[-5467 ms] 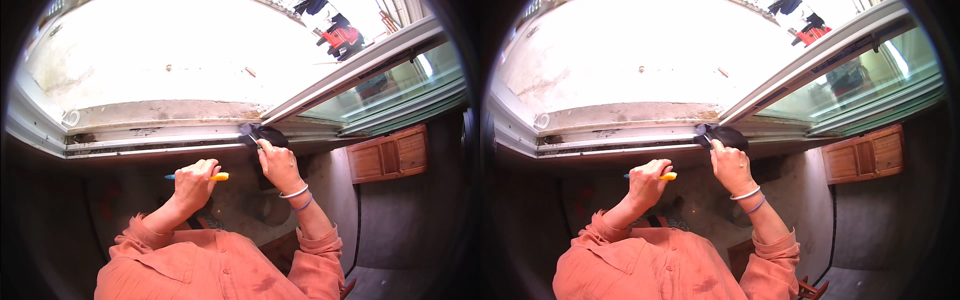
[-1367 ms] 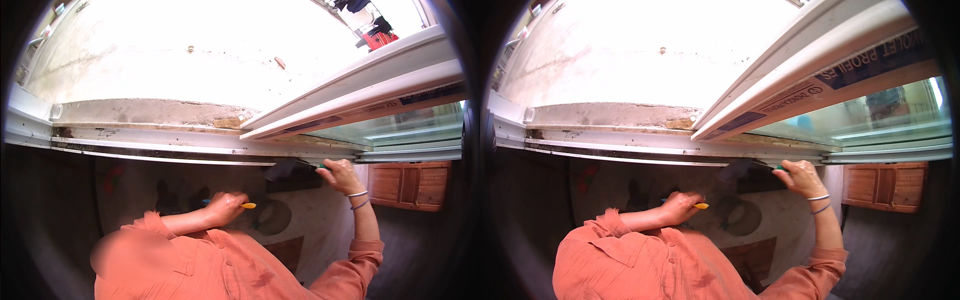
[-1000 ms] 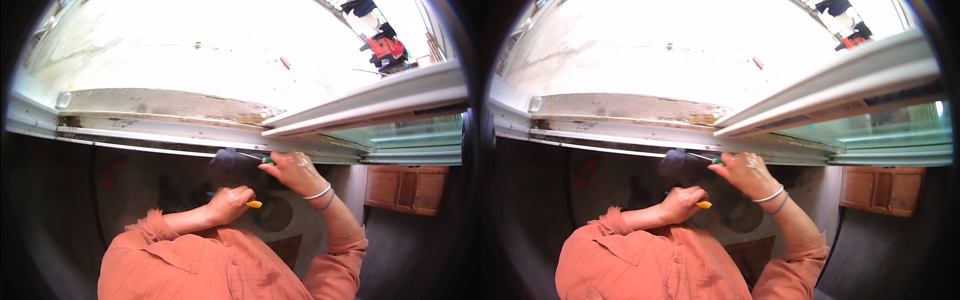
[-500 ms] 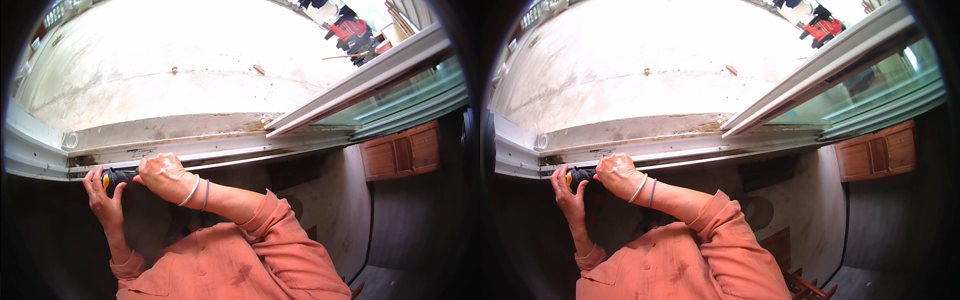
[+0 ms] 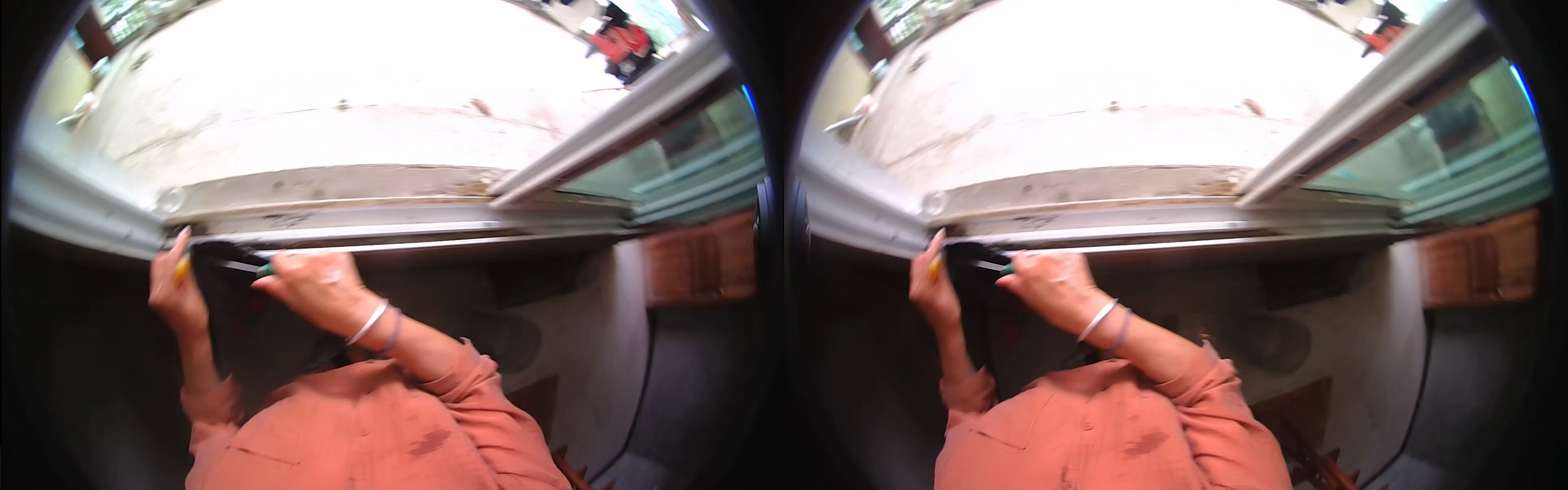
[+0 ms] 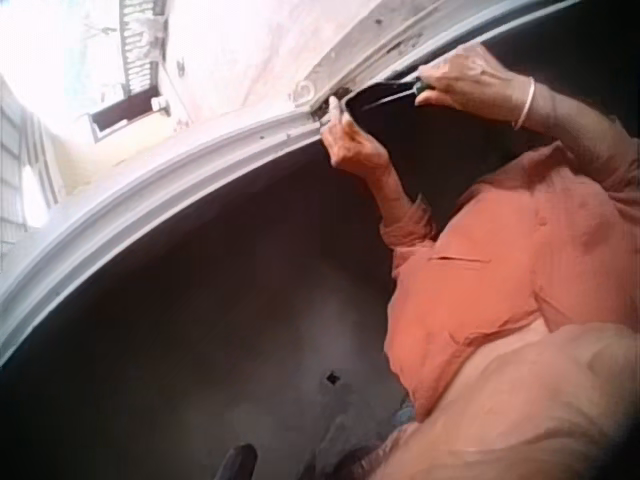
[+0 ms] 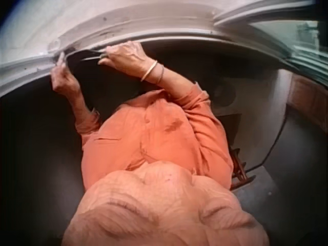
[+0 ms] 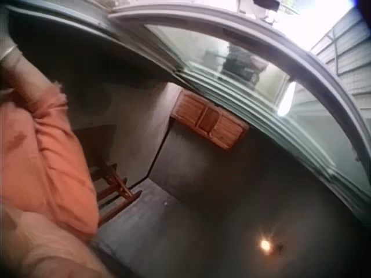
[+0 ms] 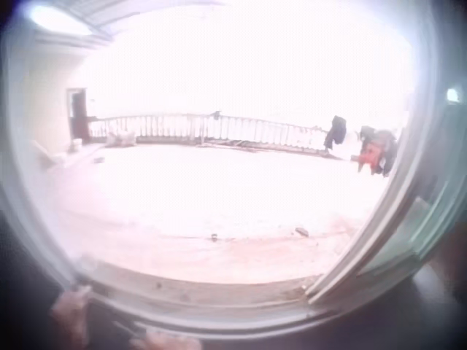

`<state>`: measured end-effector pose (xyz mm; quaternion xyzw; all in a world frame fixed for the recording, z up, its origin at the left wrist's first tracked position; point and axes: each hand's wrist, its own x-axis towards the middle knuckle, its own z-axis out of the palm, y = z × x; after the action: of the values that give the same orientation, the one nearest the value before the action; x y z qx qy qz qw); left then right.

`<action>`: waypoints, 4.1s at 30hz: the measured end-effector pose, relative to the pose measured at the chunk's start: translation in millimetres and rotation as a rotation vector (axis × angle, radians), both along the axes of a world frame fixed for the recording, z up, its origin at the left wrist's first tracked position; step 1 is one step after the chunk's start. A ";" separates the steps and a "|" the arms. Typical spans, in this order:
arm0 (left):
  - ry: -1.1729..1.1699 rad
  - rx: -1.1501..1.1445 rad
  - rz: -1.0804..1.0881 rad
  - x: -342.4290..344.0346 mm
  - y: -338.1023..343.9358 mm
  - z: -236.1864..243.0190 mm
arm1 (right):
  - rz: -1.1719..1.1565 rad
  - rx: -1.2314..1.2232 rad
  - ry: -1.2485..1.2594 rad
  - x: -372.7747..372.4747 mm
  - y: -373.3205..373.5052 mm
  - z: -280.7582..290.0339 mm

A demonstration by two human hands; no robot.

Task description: The person cleans a window frame using a cloth and a screwdriver. They wipe the frame, scrape debris from the track, and repeatedly rinse the cloth in a bucket of water.

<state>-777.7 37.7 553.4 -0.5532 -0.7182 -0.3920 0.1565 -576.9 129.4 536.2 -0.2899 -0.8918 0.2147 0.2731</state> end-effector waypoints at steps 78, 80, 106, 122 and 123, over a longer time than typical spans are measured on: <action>-0.717 -0.052 -0.816 382.9 130.3 -60.8 | -0.231 0.197 -1.162 405.1 139.2 77.8; -0.739 -0.044 -0.820 371.1 124.4 -62.6 | -0.151 0.191 -1.091 379.8 145.4 70.5; -0.750 0.225 -0.699 190.6 60.4 -33.3 | 0.120 0.012 -0.829 182.1 118.8 34.8; -0.535 0.128 -0.323 63.3 22.7 -46.5 | 0.037 0.085 -0.929 73.4 64.8 34.7; -0.490 0.112 -0.261 50.1 17.5 -47.3 | 0.036 0.082 -0.921 60.2 60.5 33.6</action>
<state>-727.6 55.2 506.1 -0.5204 -0.6345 -0.5698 -0.0431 -516.7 189.8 569.8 -0.3286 -0.9328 0.0329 -0.1439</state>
